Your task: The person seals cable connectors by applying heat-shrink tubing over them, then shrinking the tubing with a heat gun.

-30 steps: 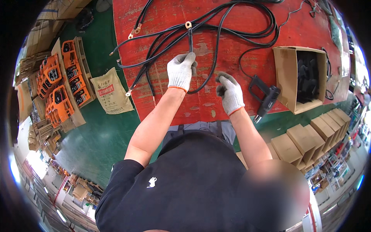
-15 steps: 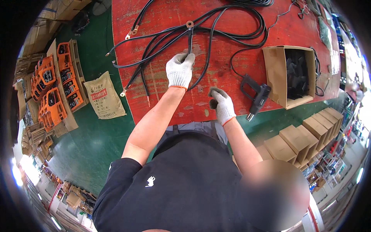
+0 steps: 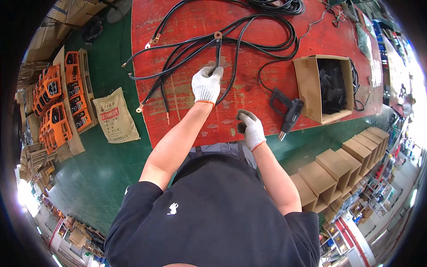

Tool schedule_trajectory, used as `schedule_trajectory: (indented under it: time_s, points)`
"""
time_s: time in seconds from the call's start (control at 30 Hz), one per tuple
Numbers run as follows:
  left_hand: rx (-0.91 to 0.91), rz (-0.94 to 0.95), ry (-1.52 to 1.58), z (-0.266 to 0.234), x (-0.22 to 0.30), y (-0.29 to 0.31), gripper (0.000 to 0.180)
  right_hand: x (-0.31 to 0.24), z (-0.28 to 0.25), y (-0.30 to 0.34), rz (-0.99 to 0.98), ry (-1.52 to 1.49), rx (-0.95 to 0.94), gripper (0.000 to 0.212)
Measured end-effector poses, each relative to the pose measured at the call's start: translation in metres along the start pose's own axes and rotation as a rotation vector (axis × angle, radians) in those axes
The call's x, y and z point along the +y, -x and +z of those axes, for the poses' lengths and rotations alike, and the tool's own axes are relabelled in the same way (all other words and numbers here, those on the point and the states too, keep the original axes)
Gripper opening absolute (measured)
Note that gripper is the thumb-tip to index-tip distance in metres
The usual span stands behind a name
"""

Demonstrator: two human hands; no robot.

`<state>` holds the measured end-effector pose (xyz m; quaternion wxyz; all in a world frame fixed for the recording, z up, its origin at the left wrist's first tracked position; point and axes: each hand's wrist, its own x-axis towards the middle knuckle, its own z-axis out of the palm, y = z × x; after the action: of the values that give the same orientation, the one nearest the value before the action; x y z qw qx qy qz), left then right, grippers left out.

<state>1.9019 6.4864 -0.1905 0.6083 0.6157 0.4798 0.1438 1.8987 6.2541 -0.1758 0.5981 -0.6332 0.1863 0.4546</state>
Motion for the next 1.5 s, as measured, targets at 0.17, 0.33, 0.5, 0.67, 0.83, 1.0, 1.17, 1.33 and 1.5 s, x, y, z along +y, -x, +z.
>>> schedule_trajectory:
  time_s: [0.17, 0.33, 0.5, 0.67, 0.83, 1.0, 1.17, 1.33, 1.5]
  points:
    - [-0.065, -0.116, 0.297, -0.004, -0.007, 0.0, 0.028, 0.007, 0.006, 0.006, 0.025, 0.044, -0.02, 0.034]
    - [-0.061, -0.149, 0.404, -0.02, -0.014, 0.023, 0.028, 0.016, -0.005, 0.007, 0.039, 0.075, 0.01, 0.036]
    - [0.134, -0.164, 0.199, -0.071, -0.048, 0.066, 0.031, 0.034, 0.003, -0.003, -0.074, 0.4, -0.072, 0.037]
    - [0.148, -0.301, 0.253, -0.111, -0.105, 0.117, 0.032, 0.038, 0.054, 0.005, -0.562, 1.191, -0.17, 0.042]
    - [0.273, -0.479, 0.573, -0.133, -0.139, 0.161, 0.025, 0.061, 0.071, -0.022, -1.017, 1.46, -0.394, 0.038]
    - [0.243, -0.729, 0.642, -0.155, -0.186, 0.172, 0.027, 0.082, 0.077, -0.037, -1.065, 1.709, -0.528, 0.032]
    - [-0.012, -0.441, 0.078, -0.183, -0.174, 0.168, 0.033, 0.086, 0.072, -0.035, -1.081, 1.719, -0.483, 0.039]
    - [0.408, 0.063, -0.447, -0.246, -0.137, 0.09, 0.03, 0.079, 0.065, -0.026, -1.055, 1.723, -0.457, 0.044]
    - [0.491, 0.233, -1.034, -0.279, -0.148, 0.014, 0.049, 0.079, 0.066, -0.018, -1.033, 1.681, -0.431, 0.047]
